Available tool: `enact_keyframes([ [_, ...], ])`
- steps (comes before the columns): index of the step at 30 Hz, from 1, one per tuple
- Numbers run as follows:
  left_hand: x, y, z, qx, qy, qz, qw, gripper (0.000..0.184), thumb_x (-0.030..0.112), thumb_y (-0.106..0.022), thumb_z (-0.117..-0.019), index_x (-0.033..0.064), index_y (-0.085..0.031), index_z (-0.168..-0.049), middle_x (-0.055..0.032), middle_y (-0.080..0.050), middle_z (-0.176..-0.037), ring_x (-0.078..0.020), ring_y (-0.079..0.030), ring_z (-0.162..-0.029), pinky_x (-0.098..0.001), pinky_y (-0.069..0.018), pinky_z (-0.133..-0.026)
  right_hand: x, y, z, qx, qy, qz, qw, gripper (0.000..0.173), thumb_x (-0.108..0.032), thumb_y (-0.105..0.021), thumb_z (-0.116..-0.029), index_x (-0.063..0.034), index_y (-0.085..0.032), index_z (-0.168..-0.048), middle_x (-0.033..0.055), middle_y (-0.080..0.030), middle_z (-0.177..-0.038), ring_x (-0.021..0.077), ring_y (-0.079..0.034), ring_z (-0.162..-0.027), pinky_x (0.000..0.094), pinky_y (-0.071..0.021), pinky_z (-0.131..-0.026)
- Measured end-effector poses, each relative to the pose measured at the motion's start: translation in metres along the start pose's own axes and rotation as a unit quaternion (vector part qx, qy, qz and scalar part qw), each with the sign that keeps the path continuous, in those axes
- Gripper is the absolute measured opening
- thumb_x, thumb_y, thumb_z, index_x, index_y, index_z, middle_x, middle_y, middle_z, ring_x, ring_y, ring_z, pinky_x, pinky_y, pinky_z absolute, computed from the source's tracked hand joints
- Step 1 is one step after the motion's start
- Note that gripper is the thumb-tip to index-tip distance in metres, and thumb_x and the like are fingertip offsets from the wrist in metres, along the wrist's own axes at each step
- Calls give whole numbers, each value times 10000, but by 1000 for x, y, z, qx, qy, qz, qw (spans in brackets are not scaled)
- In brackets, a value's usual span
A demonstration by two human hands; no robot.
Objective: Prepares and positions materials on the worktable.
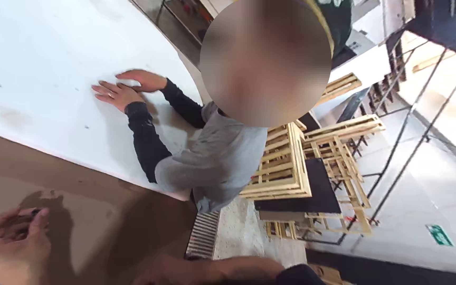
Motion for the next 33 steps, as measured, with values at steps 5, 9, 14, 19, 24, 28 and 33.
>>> enact_keyframes([
  [5, 5, 0, -1, 11, 4, -3, 1000, 529, 243, -719, -968, -23, -523, -1381, -88, -671, -1111, -20, -631, -802, -216, -560, -720, 9, -1, -1, 16, 20, -3, 1000, 168, -96, -708, -959, 22, -737, -1074, 110, -742, -877, 168, -708, -731, 329, -605, -716],
  [9, 3, -2, 0, 14, -2, -5, 1000, 521, 236, -732, -958, -5, -533, -1375, -81, -679, -1118, -16, -640, -801, -217, -566, -720, 15, -4, 5, 4, 14, -31, 999, 174, -62, -692, -964, 41, -724, -1100, 131, -731, -875, 180, -694, -716, 332, -597, -697],
  [14, 5, -1, 0, 8, -4, -8, 1000, 530, 250, -726, -964, -14, -527, -1378, -92, -677, -1132, -27, -647, -824, -223, -569, -739, 25, -6, 6, 1, 4, -43, 999, 170, -44, -670, -976, 37, -718, -1116, 137, -732, -894, 183, -695, -736, 338, -599, -704],
  [19, 7, -1, 1, 10, 1, -6, 1000, 537, 234, -742, -950, -9, -525, -1377, -91, -672, -1143, -33, -653, -817, -230, -580, -728, 28, -10, 6, 15, 5, -32, 999, 174, -71, -677, -978, 25, -720, -1115, 123, -731, -881, 174, -691, -716, 333, -601, -687],
  [24, 10, -2, 0, 19, 0, -11, 1000, 501, 205, -740, -948, -4, -546, -1359, -85, -683, -1115, -22, -649, -795, -217, -572, -708, 27, -7, 5, 9, 1, -40, 999, 180, -68, -659, -987, 36, -713, -1124, 142, -733, -908, 196, -705, -744, 354, -607, -711],
  [28, 8, -1, 2, 18, -4, -9, 1000, 502, 204, -742, -946, -1, -541, -1359, -77, -683, -1111, -22, -657, -791, -217, -580, -701, 27, -4, 5, 7, -3, -35, 999, 174, -65, -651, -992, 36, -710, -1122, 138, -737, -916, 189, -711, -754, 348, -611, -721],
  [33, 11, -2, 1, 22, 0, -10, 1000, 502, 198, -741, -946, 2, -542, -1364, -81, -685, -1106, -24, -653, -781, -217, -574, -690, 28, 0, 3, 4, -3, -22, 1000, 176, -73, -655, -990, 33, -708, -1121, 139, -731, -896, 191, -702, -728, 352, -606, -699],
])
Point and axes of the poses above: each hand's wrist, its own z-axis away from the middle knuckle, its own y-axis out of the back of the hand, x = y × z, the point moved 2 cm from there along -z, towards the middle knuckle
